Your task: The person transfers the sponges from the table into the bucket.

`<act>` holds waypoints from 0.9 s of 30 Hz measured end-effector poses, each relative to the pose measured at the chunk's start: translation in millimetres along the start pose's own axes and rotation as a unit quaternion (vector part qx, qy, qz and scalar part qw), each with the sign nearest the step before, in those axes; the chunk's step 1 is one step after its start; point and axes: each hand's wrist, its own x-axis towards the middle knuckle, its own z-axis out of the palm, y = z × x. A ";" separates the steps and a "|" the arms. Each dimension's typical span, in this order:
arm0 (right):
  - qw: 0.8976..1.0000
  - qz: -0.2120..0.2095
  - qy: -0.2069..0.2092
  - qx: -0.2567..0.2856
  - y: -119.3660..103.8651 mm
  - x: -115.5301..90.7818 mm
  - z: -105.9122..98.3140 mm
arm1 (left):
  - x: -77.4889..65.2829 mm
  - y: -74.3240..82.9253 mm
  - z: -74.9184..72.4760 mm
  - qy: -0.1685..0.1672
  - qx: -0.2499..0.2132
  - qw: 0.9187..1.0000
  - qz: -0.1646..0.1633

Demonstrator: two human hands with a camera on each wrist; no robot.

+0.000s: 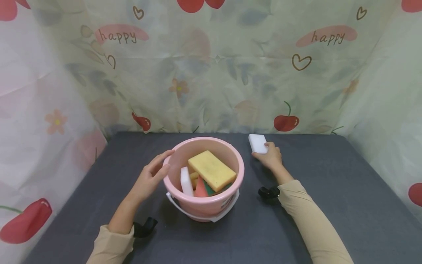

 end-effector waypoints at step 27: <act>0.999 -0.047 0.007 0.018 -3.5 -16.5 -27.8 | 0.6 2.1 1.1 0.005 0.006 1.000 -0.008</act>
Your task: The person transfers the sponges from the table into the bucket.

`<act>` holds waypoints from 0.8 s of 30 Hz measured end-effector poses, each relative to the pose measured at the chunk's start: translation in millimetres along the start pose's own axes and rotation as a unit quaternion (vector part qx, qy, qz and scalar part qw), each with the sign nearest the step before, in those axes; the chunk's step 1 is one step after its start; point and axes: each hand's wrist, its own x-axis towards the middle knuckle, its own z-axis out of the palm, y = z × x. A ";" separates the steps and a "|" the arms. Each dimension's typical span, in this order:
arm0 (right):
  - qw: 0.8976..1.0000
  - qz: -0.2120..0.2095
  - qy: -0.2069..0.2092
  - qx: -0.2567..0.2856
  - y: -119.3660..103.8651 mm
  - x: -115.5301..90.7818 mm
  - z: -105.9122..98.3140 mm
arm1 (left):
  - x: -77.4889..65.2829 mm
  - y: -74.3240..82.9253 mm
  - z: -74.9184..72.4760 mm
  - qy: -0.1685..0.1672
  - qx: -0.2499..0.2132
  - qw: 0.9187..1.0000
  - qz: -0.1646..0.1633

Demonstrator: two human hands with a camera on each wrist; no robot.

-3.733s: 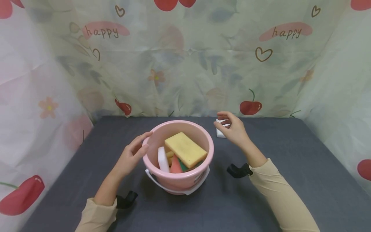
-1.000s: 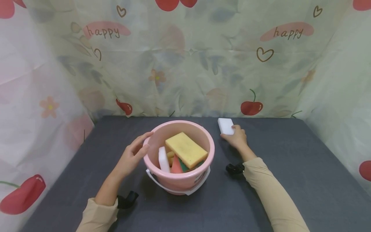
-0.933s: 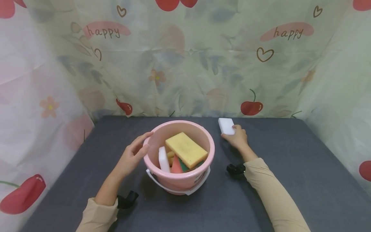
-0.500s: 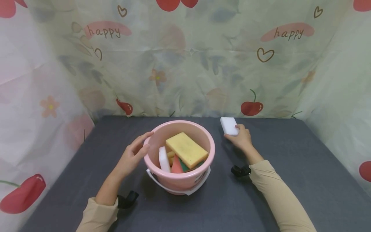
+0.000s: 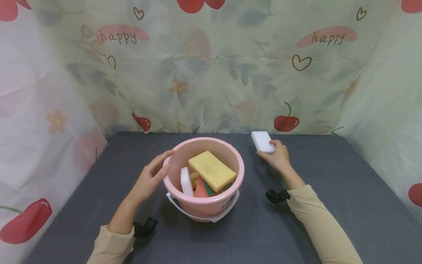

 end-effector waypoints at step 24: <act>0.998 -0.050 0.010 0.029 -21.8 -24.0 -21.7 | -0.8 0.8 -0.6 -0.004 0.005 1.000 -0.012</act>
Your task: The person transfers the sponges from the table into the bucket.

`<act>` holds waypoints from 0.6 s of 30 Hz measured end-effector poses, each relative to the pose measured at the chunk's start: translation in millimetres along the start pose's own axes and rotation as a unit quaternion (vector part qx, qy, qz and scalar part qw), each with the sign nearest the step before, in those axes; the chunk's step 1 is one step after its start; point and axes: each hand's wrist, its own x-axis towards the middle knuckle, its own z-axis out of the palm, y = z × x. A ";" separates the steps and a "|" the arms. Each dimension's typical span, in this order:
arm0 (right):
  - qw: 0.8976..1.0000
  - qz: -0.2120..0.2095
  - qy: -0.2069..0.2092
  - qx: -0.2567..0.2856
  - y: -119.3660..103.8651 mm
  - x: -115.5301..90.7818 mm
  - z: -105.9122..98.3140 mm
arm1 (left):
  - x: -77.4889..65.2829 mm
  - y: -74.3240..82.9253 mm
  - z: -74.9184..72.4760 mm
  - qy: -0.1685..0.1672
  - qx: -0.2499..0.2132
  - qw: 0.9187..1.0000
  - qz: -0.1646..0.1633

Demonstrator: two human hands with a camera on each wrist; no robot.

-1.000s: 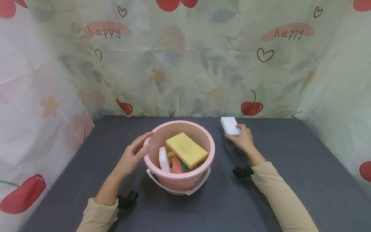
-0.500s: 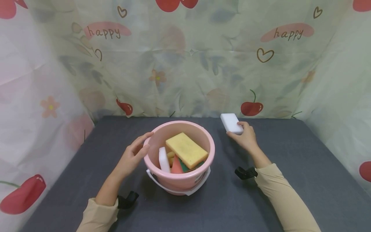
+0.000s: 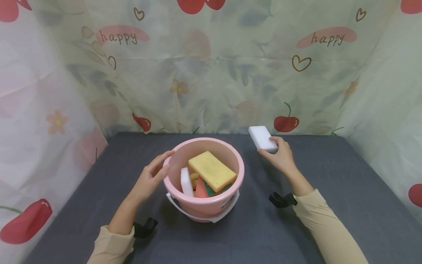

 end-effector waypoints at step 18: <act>0.999 -0.040 -0.021 0.020 -23.3 -18.1 -10.2 | 0.3 -1.5 1.1 0.005 -0.005 1.000 0.013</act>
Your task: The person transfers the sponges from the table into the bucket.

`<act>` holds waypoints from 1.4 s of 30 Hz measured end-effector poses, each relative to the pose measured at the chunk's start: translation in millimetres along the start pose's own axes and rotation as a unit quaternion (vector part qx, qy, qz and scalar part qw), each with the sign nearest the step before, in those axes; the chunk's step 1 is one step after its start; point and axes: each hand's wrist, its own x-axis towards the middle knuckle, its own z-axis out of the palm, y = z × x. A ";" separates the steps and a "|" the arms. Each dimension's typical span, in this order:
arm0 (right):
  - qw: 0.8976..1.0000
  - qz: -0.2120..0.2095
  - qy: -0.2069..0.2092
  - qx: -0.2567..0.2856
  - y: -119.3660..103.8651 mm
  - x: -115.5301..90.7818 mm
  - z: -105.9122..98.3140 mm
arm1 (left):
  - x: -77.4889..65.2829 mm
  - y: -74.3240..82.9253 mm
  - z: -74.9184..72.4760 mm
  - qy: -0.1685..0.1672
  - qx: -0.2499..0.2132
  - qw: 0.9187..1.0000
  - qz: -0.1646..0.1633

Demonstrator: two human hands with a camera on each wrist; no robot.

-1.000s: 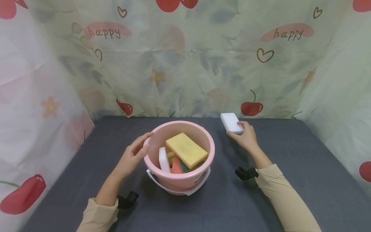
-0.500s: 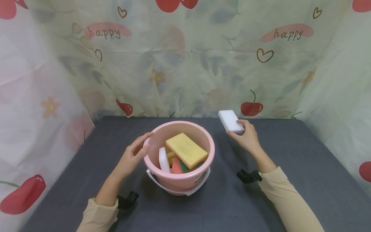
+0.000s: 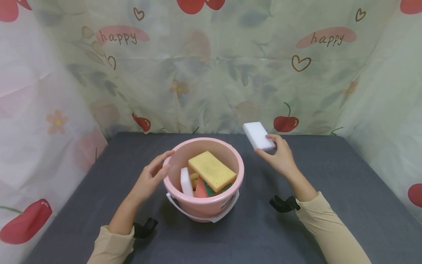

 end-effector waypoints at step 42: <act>0.992 -0.122 -0.030 -0.006 -52.2 -38.3 0.4 | -0.3 -0.4 0.0 -0.003 -0.004 1.000 0.004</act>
